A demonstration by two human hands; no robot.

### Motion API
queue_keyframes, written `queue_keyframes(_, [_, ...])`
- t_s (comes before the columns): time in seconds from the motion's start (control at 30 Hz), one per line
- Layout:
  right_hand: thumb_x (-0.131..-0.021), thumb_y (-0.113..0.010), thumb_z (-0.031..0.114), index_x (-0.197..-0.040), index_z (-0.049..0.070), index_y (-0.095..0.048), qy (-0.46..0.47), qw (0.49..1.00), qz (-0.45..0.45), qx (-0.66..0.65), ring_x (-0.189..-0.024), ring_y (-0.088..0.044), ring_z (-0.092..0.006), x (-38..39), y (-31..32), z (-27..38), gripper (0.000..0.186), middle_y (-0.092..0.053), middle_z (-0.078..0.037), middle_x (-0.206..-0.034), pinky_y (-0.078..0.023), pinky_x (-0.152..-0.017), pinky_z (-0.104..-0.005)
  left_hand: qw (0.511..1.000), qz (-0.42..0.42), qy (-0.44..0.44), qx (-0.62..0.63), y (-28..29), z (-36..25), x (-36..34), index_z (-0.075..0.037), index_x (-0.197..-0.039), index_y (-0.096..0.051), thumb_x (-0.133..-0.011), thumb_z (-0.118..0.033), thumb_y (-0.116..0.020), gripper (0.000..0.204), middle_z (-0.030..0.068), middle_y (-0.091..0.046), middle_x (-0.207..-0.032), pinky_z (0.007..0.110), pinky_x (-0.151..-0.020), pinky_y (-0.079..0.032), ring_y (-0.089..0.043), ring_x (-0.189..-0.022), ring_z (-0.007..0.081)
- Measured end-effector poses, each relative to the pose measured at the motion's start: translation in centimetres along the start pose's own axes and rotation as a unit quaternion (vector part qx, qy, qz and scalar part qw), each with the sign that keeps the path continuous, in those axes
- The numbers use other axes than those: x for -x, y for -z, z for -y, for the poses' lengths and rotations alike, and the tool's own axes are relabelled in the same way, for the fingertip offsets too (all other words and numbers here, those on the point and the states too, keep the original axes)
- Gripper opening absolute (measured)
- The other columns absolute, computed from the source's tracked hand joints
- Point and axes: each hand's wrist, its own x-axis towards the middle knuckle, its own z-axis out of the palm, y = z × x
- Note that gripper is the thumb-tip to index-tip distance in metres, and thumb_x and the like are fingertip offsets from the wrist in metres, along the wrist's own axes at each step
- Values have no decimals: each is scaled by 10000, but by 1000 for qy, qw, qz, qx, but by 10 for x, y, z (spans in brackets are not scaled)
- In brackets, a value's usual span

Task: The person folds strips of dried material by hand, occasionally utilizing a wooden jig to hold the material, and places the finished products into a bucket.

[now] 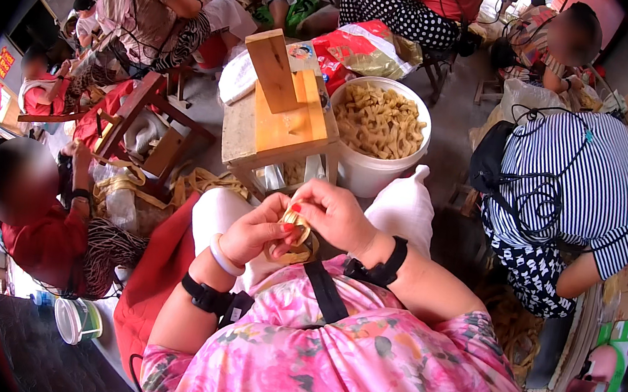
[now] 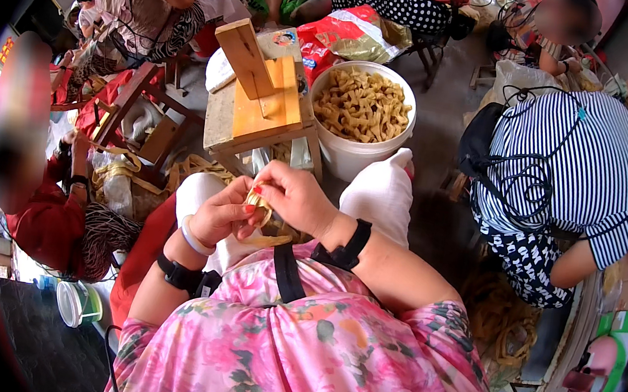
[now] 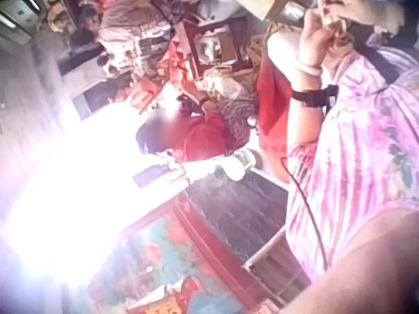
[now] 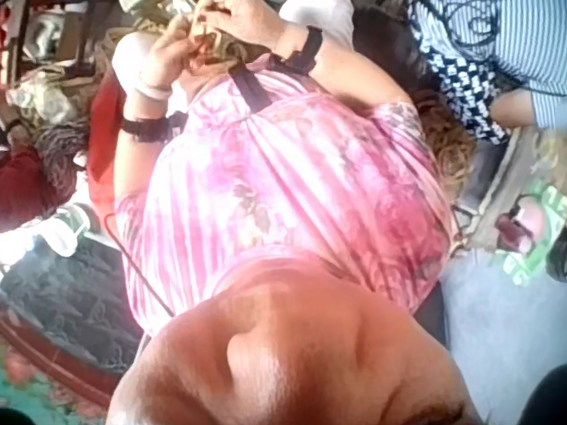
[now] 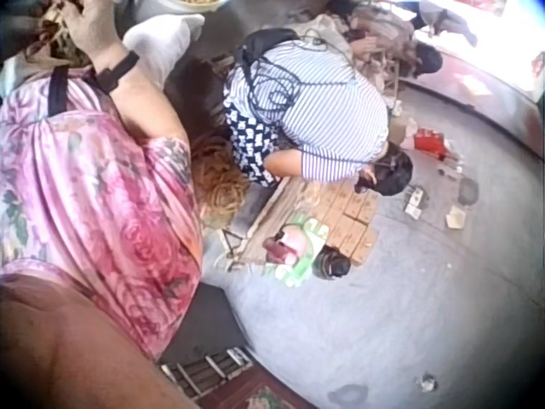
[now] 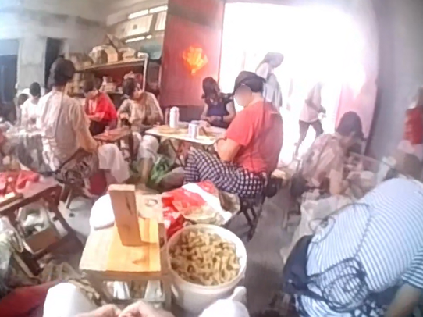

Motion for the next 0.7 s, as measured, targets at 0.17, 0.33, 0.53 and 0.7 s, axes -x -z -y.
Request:
queue_keyframes(0.17, [-923, -607, 144, -940, 50, -596, -281, 910, 61, -298, -621, -531, -59, -18, 25, -34, 96, -612, -10, -780, -406, -547, -191, 718, -117, -275, -629, 4, 1, -20, -28, -1120, -487, -807, 60, -622, 353, 138, -618, -904, 325, -638, -503, -634, -771, 268])
queue_keyframes(0.33, [-891, -617, 113, -1018, 25, -569, -228, 945, 78, -223, -690, -574, -99, -30, 21, -25, 162, -616, -24, -821, -457, -601, -230, 694, -130, -265, -656, 19, -4, -26, -41, -1057, -557, -737, 41, -668, 349, 127, -635, -939, 356, -691, -514, -638, -811, 309])
queue_keyframes(0.53, [-738, -602, 12, -967, 38, -511, 70, 944, 5, 323, -795, -566, -365, -36, 4, -28, 248, -560, -158, -882, -475, -702, -419, 957, -210, -80, -185, 64, 52, -41, -19, -1075, -574, -914, -88, -639, 187, 19, -637, -974, 273, -767, -503, -612, -882, 126])
queue_keyframes(0.7, [-774, -592, 16, -913, 9, -532, 3, 962, 22, 272, -785, -581, -351, -33, 13, -47, 152, -573, -160, -885, -481, -683, -414, 985, -102, -41, 132, 65, 33, -34, -55, -1139, -607, -916, -94, -630, 227, 11, -643, -1006, 236, -830, -456, -568, -911, 89])
